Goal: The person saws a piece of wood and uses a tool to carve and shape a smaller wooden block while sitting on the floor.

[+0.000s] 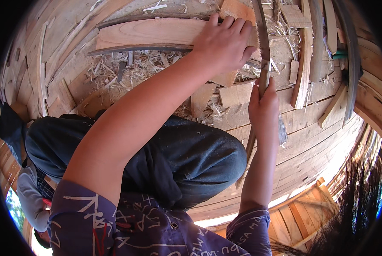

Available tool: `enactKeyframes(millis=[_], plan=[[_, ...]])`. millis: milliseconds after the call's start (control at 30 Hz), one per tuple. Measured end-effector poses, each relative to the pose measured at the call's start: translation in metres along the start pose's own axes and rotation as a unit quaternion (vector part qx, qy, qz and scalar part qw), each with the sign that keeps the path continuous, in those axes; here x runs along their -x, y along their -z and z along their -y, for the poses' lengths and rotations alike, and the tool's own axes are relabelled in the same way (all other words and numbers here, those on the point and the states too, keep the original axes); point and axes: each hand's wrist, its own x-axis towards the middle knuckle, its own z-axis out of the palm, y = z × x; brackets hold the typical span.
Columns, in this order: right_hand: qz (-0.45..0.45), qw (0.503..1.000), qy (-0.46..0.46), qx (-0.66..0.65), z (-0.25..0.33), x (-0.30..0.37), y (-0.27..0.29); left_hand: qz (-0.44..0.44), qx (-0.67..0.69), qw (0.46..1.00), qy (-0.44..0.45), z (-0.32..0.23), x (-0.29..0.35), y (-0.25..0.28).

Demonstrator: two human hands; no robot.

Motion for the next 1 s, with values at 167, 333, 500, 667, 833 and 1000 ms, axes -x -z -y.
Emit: enactKeyframes(millis=[167, 333, 500, 667, 833, 1000], plan=[[0.005, 0.999, -0.039, 0.001, 0.0, 0.012, 0.003, -0.017, -0.008, 1.0, 0.012, -0.002, 0.0, -0.001], [0.036, 0.992, -0.121, -0.014, -0.005, 0.095, 0.029, -0.004, -0.04, 0.999, 0.018, 0.001, -0.001, -0.003], [0.028, 0.993, -0.11, -0.019, 0.003, 0.101, 0.035, 0.03, -0.006, 0.999, 0.042, 0.003, -0.003, -0.002], [0.008, 0.999, -0.048, 0.0, 0.001, 0.021, 0.007, -0.014, -0.014, 1.0, 0.0, 0.001, 0.001, -0.004], [0.018, 0.998, -0.05, -0.013, 0.0, -0.003, 0.004, 0.043, 0.008, 0.999, 0.031, -0.001, -0.005, 0.003], [0.041, 0.991, -0.127, 0.008, 0.003, 0.059, 0.024, -0.011, -0.017, 0.999, 0.03, 0.002, -0.001, -0.002]])
